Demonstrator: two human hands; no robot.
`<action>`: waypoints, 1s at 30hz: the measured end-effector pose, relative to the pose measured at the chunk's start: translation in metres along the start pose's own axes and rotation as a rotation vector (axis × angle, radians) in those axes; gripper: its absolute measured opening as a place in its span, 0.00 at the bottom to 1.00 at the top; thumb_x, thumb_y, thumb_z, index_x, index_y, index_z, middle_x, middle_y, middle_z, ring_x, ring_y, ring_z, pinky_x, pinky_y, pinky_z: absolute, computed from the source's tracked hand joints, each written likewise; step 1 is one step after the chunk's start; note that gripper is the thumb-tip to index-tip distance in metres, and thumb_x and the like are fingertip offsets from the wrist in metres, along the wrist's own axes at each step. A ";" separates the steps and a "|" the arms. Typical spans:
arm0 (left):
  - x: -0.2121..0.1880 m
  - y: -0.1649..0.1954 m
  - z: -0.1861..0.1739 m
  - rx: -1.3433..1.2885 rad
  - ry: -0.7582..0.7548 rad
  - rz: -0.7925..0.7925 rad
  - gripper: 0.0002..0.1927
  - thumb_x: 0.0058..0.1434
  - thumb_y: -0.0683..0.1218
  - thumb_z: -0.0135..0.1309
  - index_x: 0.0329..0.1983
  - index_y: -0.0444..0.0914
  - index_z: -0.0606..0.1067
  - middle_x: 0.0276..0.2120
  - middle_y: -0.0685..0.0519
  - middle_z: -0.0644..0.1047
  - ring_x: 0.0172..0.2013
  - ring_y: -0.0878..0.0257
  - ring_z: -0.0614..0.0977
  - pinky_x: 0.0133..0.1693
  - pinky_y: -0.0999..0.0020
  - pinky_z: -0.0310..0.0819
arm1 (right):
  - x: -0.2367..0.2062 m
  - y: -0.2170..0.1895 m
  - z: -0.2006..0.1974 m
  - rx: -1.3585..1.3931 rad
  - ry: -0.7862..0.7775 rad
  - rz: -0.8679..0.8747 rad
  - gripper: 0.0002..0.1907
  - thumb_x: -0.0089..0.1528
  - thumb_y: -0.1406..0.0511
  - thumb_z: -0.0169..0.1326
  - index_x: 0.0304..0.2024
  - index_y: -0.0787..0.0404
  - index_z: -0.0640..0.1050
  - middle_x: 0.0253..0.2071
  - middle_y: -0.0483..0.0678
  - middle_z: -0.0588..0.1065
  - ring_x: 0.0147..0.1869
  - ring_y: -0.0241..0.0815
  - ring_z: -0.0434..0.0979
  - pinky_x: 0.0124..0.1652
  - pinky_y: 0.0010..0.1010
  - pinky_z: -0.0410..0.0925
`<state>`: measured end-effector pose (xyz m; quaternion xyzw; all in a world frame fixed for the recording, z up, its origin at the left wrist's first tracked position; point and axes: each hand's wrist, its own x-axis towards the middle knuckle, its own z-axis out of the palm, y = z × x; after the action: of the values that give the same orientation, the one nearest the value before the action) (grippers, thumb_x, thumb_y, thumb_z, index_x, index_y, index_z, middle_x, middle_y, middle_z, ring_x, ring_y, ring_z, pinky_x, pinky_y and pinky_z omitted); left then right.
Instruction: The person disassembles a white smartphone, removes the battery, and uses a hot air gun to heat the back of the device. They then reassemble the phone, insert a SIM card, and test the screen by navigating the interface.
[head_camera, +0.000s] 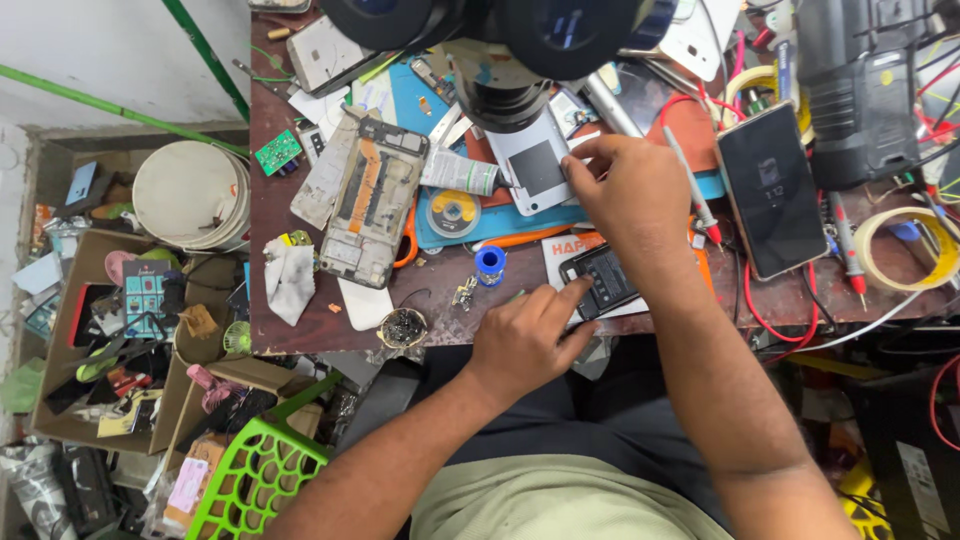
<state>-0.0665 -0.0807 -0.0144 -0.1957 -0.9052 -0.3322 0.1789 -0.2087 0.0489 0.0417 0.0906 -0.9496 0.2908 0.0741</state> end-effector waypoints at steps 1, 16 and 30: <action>0.000 0.000 0.000 0.005 0.002 0.000 0.26 0.59 0.52 0.65 0.59 0.39 0.76 0.30 0.52 0.74 0.28 0.57 0.80 0.31 0.63 0.76 | -0.001 0.001 -0.001 0.012 0.009 -0.007 0.09 0.60 0.58 0.64 0.38 0.55 0.86 0.28 0.45 0.81 0.31 0.43 0.82 0.33 0.36 0.72; 0.001 0.000 -0.001 -0.018 0.027 -0.009 0.23 0.59 0.53 0.66 0.54 0.39 0.78 0.27 0.52 0.74 0.24 0.56 0.79 0.27 0.62 0.73 | -0.030 0.036 -0.022 0.171 0.346 -0.203 0.03 0.69 0.69 0.64 0.44 0.63 0.83 0.37 0.50 0.77 0.34 0.41 0.80 0.34 0.30 0.71; 0.002 0.009 -0.027 0.000 0.114 0.227 0.10 0.66 0.43 0.64 0.49 0.40 0.77 0.35 0.54 0.74 0.32 0.60 0.78 0.32 0.64 0.72 | -0.104 0.032 -0.068 0.221 0.270 -0.251 0.07 0.67 0.75 0.68 0.45 0.67 0.82 0.40 0.52 0.78 0.39 0.40 0.80 0.38 0.27 0.73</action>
<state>-0.0585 -0.0922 0.0102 -0.2776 -0.8656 -0.3202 0.2667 -0.1081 0.1269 0.0596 0.1760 -0.8748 0.3910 0.2257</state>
